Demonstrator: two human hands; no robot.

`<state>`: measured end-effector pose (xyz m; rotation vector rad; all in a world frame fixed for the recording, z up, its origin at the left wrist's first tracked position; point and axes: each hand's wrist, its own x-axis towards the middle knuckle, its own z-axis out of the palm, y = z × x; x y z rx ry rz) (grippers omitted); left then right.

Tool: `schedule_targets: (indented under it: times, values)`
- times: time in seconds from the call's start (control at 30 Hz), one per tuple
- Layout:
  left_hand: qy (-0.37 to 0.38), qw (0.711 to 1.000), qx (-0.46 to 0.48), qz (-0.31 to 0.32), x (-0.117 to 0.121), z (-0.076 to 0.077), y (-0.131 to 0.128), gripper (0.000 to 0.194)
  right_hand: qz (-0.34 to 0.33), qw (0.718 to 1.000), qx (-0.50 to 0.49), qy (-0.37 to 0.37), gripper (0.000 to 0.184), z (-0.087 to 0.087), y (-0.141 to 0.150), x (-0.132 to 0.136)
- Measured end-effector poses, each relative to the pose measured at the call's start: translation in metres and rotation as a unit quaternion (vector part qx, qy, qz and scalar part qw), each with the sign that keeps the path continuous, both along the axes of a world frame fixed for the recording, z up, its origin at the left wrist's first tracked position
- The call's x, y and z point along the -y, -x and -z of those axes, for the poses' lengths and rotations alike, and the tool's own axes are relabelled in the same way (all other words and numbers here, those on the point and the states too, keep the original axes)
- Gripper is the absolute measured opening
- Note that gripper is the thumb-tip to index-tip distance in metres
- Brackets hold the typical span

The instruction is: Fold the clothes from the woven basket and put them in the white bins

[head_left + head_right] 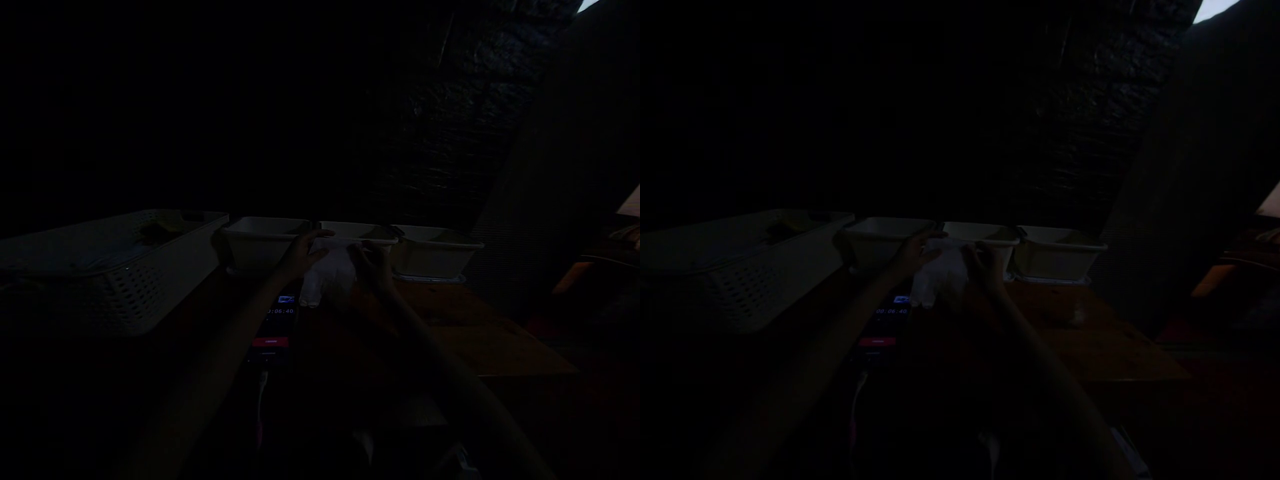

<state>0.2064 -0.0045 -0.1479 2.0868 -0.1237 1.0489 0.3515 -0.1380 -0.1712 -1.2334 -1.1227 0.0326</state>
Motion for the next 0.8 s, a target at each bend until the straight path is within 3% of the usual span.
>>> schedule_targets:
  times: [0.23, 0.4, 0.5, 0.63, 0.8]
  values:
    - [0.065, 0.998, -0.017, 0.010, 0.003, -0.005, 0.004, 0.045, 0.009, 1.000, 0.000, -0.010, 0.039, -0.001, -0.002, 0.000]
    - [0.222, 0.974, -0.050, 0.005, -0.001, -0.005, 0.007, 0.048, 0.037, 0.998, -0.036, -0.029, 0.041, -0.001, -0.012, 0.001]
    - [0.289, 0.946, -0.142, 0.023, -0.003, -0.002, 0.013, 0.040, 0.040, 0.998, -0.029, -0.048, 0.039, -0.001, -0.019, 0.000]
    - [0.280, 0.925, -0.252, 0.051, 0.004, 0.004, 0.019, 0.040, 0.022, 0.999, -0.028, -0.040, 0.039, -0.002, -0.021, 0.000]
    - [0.199, 0.946, -0.246, 0.074, 0.014, 0.006, 0.010, 0.034, -0.006, 0.995, -0.102, -0.003, 0.047, -0.002, -0.012, 0.001]
